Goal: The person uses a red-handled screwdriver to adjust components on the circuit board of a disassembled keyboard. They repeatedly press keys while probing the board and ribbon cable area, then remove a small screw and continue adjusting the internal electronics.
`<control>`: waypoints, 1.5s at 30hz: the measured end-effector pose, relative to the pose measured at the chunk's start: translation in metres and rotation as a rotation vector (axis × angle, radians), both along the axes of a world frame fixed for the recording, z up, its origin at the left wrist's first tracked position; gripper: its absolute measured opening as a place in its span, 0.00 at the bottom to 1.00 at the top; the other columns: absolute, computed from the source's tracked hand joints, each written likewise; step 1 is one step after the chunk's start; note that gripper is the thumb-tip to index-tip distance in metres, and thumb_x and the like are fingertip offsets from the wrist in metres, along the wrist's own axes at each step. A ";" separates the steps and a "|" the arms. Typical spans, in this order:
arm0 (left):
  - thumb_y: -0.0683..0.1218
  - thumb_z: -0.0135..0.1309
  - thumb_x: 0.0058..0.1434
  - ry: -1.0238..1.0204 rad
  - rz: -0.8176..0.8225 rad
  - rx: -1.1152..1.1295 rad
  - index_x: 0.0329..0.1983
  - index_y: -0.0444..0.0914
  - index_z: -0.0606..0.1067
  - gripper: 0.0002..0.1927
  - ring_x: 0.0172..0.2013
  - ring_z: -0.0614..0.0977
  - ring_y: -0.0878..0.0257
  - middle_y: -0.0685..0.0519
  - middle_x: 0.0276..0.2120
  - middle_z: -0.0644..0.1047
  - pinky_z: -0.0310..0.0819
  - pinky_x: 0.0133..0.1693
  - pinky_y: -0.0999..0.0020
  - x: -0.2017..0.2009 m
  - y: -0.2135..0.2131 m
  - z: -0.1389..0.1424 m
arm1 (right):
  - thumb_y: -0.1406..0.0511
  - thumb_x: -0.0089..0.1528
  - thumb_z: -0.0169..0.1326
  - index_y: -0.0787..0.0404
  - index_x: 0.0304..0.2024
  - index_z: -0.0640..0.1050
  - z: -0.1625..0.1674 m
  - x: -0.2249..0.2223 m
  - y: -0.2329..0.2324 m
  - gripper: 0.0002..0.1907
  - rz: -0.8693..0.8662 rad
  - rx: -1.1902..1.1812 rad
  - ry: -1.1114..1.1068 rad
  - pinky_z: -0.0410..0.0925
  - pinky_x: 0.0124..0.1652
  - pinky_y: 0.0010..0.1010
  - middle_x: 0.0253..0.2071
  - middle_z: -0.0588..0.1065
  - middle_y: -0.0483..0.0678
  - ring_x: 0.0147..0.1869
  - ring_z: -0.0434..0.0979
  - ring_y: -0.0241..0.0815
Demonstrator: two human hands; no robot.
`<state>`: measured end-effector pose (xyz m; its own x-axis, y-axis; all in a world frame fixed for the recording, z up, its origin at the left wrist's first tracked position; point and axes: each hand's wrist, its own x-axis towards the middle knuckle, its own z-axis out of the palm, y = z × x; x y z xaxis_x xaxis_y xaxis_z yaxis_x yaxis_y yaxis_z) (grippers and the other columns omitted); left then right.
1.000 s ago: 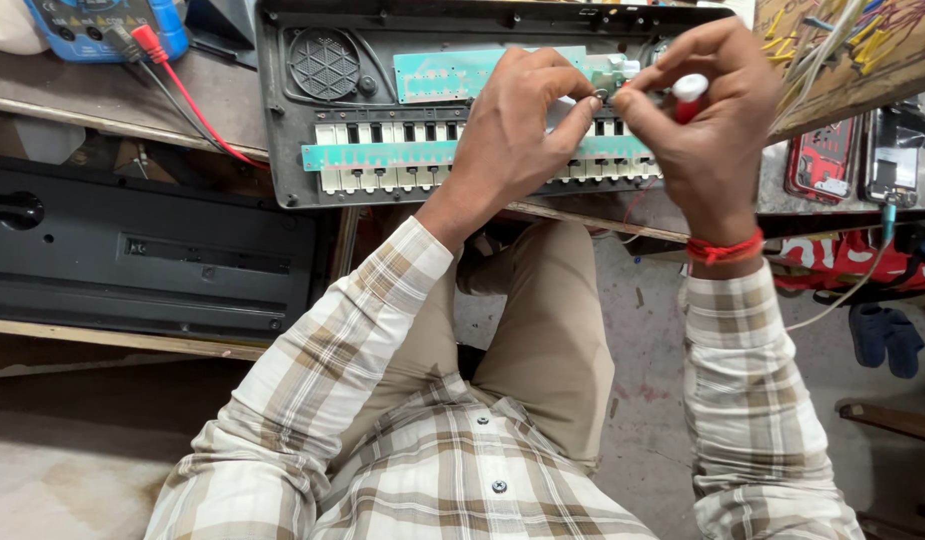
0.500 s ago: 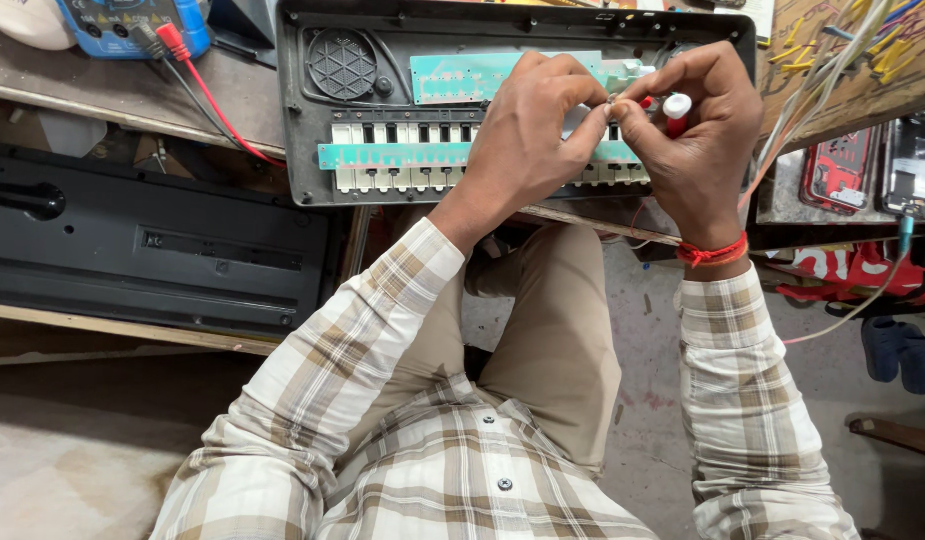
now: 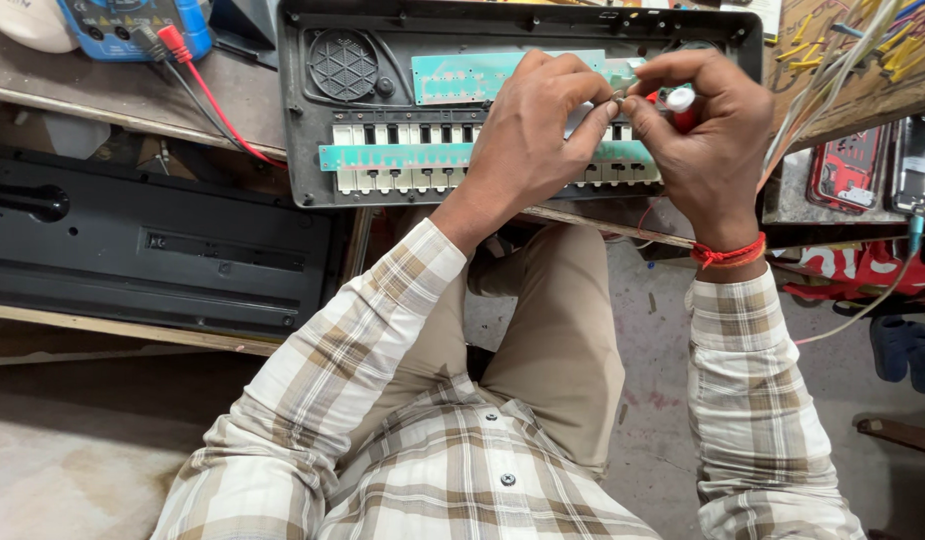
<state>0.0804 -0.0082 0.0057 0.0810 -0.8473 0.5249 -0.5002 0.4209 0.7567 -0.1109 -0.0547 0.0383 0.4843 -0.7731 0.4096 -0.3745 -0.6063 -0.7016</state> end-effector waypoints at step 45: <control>0.49 0.55 0.62 -0.066 0.058 -0.022 0.41 0.42 0.82 0.09 0.43 0.77 0.61 0.59 0.36 0.79 0.73 0.50 0.62 -0.009 -0.006 -0.016 | 0.72 0.71 0.61 0.68 0.47 0.80 0.019 0.013 0.017 0.04 -0.027 0.092 0.074 0.70 0.40 0.17 0.41 0.78 0.46 0.41 0.78 0.28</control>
<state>0.0716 -0.0144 -0.0105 0.0939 -0.8306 0.5489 -0.5726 0.4060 0.7123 -0.0976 -0.0378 0.0576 0.4891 -0.8189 0.3005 -0.4423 -0.5297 -0.7238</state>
